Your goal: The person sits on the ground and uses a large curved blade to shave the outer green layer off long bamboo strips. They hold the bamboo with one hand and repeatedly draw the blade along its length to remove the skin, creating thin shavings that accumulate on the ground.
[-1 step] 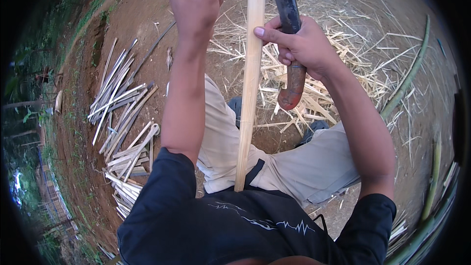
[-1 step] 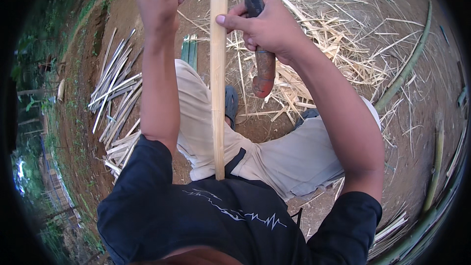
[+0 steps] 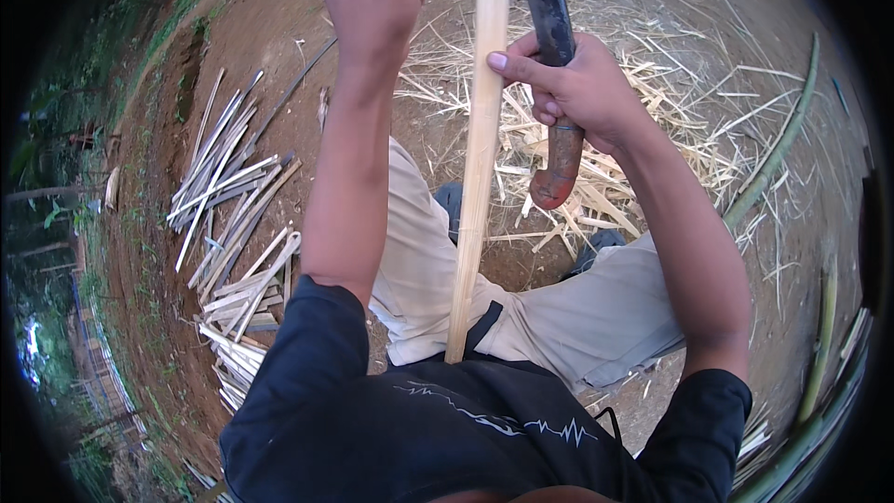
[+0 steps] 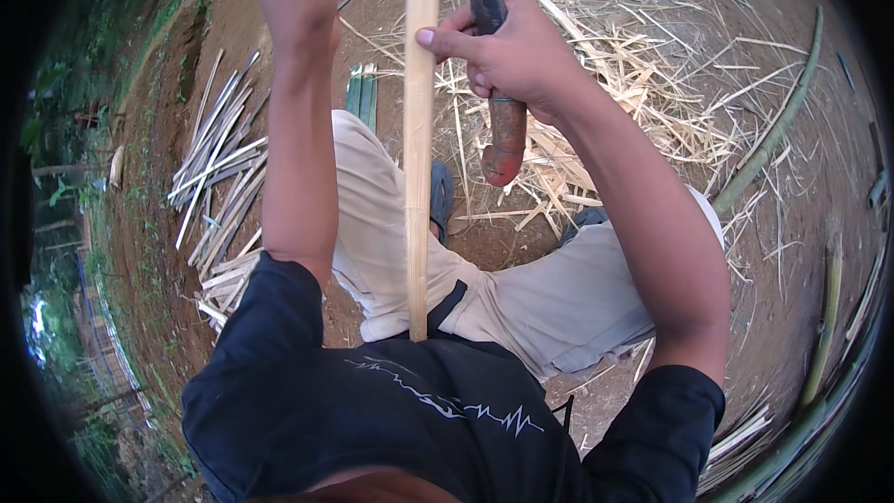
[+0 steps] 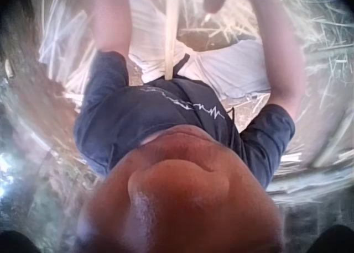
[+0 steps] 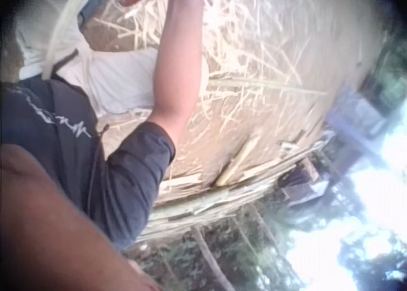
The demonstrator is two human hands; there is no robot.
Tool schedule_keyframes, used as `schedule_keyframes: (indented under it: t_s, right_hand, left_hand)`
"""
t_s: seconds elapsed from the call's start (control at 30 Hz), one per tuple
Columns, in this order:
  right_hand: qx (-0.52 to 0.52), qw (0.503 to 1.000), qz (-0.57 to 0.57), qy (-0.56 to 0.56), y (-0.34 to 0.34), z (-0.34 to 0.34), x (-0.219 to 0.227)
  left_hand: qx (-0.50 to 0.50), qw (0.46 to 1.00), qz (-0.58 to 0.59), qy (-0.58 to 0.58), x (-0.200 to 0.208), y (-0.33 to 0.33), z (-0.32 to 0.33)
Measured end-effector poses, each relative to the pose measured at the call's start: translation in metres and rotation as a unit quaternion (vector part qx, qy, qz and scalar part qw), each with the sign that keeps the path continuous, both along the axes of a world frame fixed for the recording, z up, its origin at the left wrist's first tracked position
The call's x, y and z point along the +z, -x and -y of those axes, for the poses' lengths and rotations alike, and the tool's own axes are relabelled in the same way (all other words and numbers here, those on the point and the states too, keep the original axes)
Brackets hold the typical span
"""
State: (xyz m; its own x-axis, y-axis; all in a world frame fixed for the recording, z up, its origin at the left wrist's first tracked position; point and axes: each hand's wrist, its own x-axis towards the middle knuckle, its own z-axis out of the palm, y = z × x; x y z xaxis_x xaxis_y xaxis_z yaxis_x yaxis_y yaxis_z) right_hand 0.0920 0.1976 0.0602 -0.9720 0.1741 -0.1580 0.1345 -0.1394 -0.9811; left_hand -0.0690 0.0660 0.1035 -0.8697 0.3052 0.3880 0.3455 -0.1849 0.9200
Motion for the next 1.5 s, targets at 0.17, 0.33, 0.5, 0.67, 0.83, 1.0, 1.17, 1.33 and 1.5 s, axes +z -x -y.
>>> schedule_keyframes:
  t_s: [0.17, 0.33, 0.5, 0.67, 0.83, 1.0, 1.17, 1.33, 1.5]
  right_hand:
    - [-0.024, 0.999, 0.026, 0.001, 0.003, -0.007, -0.011]
    - [-0.11, 0.992, 0.003, 0.058, 0.009, -0.029, -0.013]
    - [-0.154, 0.985, -0.057, 0.047, 0.015, -0.079, -0.007]
    - [-0.28, 0.954, -0.038, -0.105, 0.011, -0.068, 0.007]
    - [-0.17, 0.869, -0.094, -0.454, -0.003, -0.017, 0.007]
    - [-0.017, 0.759, -0.172, -0.628, -0.024, 0.029, -0.002]
    - [-0.014, 0.733, -0.211, -0.647, -0.025, 0.036, -0.016]
    - [-0.054, 0.703, -0.246, -0.665, -0.019, 0.033, -0.021]
    - [-0.094, 0.663, -0.27, -0.692, -0.011, 0.026, -0.023]
  left_hand:
    - [0.118, 0.986, -0.095, 0.068, 0.017, 0.004, 0.011]
    - [-0.077, 0.912, 0.088, 0.394, -0.071, -0.056, 0.054]
    - [-0.394, 0.812, 0.392, 0.181, -0.117, -0.167, 0.103]
    - [-0.306, 0.808, 0.494, 0.098, -0.076, -0.169, 0.098]
    - [-0.228, 0.858, 0.453, 0.084, -0.056, -0.155, 0.072]
    - [-0.173, 0.903, 0.378, 0.109, -0.047, -0.16, 0.057]
    - [-0.102, 0.942, 0.259, 0.188, -0.067, -0.165, 0.057]
    - [-0.05, 0.97, 0.083, 0.222, -0.072, -0.17, 0.051]
    - [-0.047, 0.957, 0.046, 0.281, -0.066, -0.166, 0.049]
